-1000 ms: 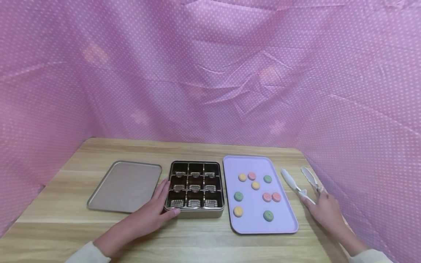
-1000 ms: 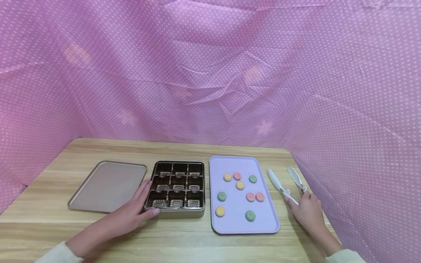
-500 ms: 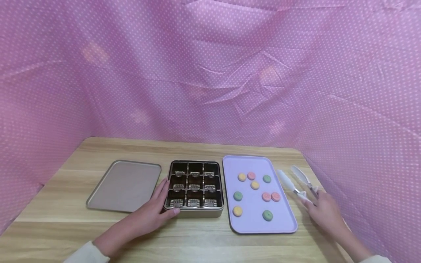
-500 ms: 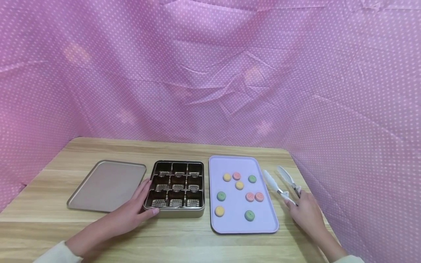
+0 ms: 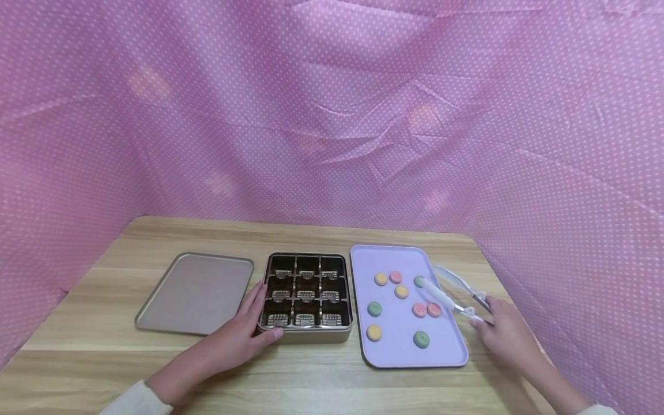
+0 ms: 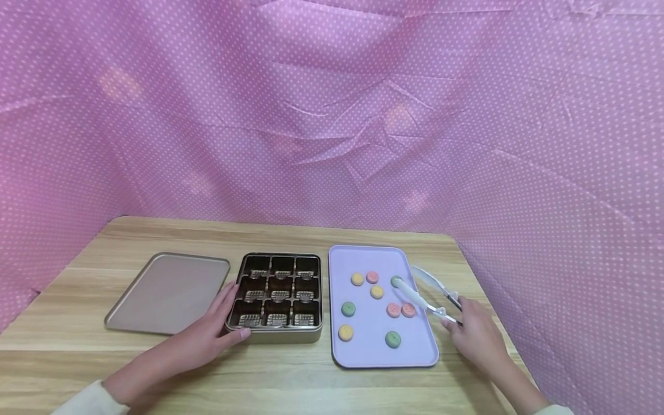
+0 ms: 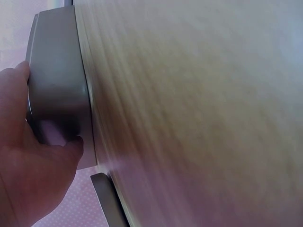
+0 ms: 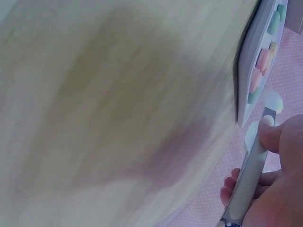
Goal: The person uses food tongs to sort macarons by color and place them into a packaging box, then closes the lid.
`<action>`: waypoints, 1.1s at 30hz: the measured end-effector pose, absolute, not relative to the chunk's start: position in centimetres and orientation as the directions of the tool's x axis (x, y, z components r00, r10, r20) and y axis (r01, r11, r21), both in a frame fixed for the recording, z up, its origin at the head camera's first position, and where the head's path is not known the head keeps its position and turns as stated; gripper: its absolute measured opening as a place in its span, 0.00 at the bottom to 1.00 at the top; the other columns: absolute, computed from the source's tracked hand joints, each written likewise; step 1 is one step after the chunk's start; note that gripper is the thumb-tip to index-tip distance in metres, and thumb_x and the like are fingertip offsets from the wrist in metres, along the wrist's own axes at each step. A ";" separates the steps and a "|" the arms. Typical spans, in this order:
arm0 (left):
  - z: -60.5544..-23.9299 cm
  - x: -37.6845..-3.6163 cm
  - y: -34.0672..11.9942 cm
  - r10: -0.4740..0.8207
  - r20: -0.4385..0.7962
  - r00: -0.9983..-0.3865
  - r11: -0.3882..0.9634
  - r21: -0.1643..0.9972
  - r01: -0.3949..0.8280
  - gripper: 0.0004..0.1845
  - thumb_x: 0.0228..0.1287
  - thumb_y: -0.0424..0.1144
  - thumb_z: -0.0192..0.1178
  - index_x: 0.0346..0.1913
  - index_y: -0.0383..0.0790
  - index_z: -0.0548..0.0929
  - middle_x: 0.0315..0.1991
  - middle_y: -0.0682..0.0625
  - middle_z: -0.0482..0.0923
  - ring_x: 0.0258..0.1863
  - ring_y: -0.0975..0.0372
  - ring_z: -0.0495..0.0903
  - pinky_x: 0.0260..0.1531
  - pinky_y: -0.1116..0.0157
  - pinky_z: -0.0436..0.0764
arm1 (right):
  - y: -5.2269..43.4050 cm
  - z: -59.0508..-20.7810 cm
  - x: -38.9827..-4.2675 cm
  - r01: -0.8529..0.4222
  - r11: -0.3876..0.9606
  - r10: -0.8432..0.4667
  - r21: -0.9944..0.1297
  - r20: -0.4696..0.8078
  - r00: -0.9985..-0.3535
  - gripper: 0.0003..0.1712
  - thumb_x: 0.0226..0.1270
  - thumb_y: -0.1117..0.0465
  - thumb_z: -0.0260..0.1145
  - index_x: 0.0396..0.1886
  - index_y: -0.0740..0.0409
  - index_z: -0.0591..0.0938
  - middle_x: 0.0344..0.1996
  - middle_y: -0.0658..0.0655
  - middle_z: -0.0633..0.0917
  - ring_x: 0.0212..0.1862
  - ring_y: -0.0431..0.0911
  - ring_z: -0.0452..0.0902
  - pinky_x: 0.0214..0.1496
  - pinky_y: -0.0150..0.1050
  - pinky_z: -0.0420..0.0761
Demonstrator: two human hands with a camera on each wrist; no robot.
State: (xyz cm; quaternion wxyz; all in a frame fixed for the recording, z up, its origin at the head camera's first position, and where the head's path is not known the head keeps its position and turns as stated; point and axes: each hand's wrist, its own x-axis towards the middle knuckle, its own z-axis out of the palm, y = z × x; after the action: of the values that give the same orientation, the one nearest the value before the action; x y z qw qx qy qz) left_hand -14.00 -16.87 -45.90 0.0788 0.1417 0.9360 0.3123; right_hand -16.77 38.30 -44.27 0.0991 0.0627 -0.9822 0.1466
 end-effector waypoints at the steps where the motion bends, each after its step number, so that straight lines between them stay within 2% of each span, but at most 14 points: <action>1: -45.9 -14.0 -16.9 0.314 -0.060 -0.947 0.764 0.608 0.215 0.59 0.64 0.76 0.48 0.82 0.47 0.31 0.82 0.46 0.22 0.74 0.36 0.59 0.67 0.36 0.67 | 38.2 -44.2 -16.7 -0.161 0.950 -0.103 -0.267 0.216 -0.971 0.36 0.62 0.58 0.73 0.60 0.81 0.73 0.48 0.79 0.80 0.51 0.73 0.76 0.49 0.70 0.77; 4: -45.9 -14.0 -16.9 0.316 -0.057 -0.947 0.762 0.610 0.218 0.59 0.64 0.75 0.48 0.82 0.47 0.31 0.82 0.46 0.22 0.73 0.35 0.59 0.67 0.36 0.67 | 37.9 -44.0 -16.7 -0.175 0.953 -0.121 -0.245 0.222 -0.968 0.36 0.62 0.58 0.73 0.61 0.80 0.73 0.50 0.79 0.80 0.52 0.74 0.76 0.50 0.70 0.77; 10: -46.0 -14.1 -16.9 0.315 -0.059 -0.947 0.762 0.610 0.215 0.58 0.64 0.75 0.48 0.82 0.47 0.31 0.82 0.47 0.22 0.73 0.36 0.60 0.68 0.35 0.67 | 37.4 -43.8 -16.8 -0.204 0.958 -0.150 -0.201 0.254 -0.956 0.31 0.59 0.59 0.74 0.57 0.75 0.77 0.46 0.73 0.84 0.48 0.69 0.81 0.47 0.66 0.81; 19: -46.0 -14.0 -16.9 0.311 -0.067 -0.948 0.762 0.614 0.206 0.58 0.64 0.76 0.49 0.81 0.49 0.30 0.82 0.47 0.21 0.74 0.36 0.59 0.68 0.36 0.66 | 36.8 -43.2 -17.1 -0.196 0.967 -0.155 -0.164 0.232 -0.960 0.32 0.60 0.58 0.74 0.56 0.76 0.77 0.45 0.73 0.84 0.46 0.69 0.81 0.45 0.65 0.81; 25: -45.9 -14.0 -16.8 0.306 -0.086 -0.948 0.766 0.614 0.191 0.58 0.63 0.76 0.49 0.81 0.51 0.29 0.82 0.48 0.21 0.74 0.36 0.59 0.68 0.36 0.66 | 36.6 -42.6 -17.3 -0.170 0.974 -0.140 -0.150 0.194 -0.971 0.34 0.60 0.57 0.73 0.59 0.76 0.76 0.49 0.74 0.83 0.50 0.72 0.79 0.43 0.68 0.82; 29: -45.8 -14.0 -16.8 0.305 -0.086 -0.948 0.765 0.615 0.191 0.58 0.63 0.76 0.48 0.81 0.51 0.29 0.82 0.48 0.21 0.74 0.36 0.59 0.68 0.36 0.66 | 36.5 -42.4 -17.3 -0.164 0.978 -0.139 -0.132 0.183 -0.973 0.34 0.60 0.57 0.74 0.59 0.75 0.77 0.50 0.74 0.83 0.51 0.72 0.79 0.39 0.67 0.83; 33: -45.9 -14.1 -16.8 0.304 -0.088 -0.949 0.766 0.614 0.188 0.59 0.63 0.76 0.49 0.81 0.51 0.29 0.82 0.48 0.21 0.75 0.37 0.57 0.69 0.36 0.65 | 36.4 -42.3 -17.3 -0.169 0.978 -0.144 -0.123 0.190 -0.971 0.34 0.60 0.56 0.74 0.60 0.74 0.77 0.51 0.73 0.83 0.51 0.72 0.79 0.40 0.67 0.83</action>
State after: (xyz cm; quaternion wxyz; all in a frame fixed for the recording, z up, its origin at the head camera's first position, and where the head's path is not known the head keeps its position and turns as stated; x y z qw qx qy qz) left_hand -14.07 -16.83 -45.86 0.0914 0.1316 0.9353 0.3155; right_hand -17.35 36.39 -42.29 0.0902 0.0789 -0.9904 0.0692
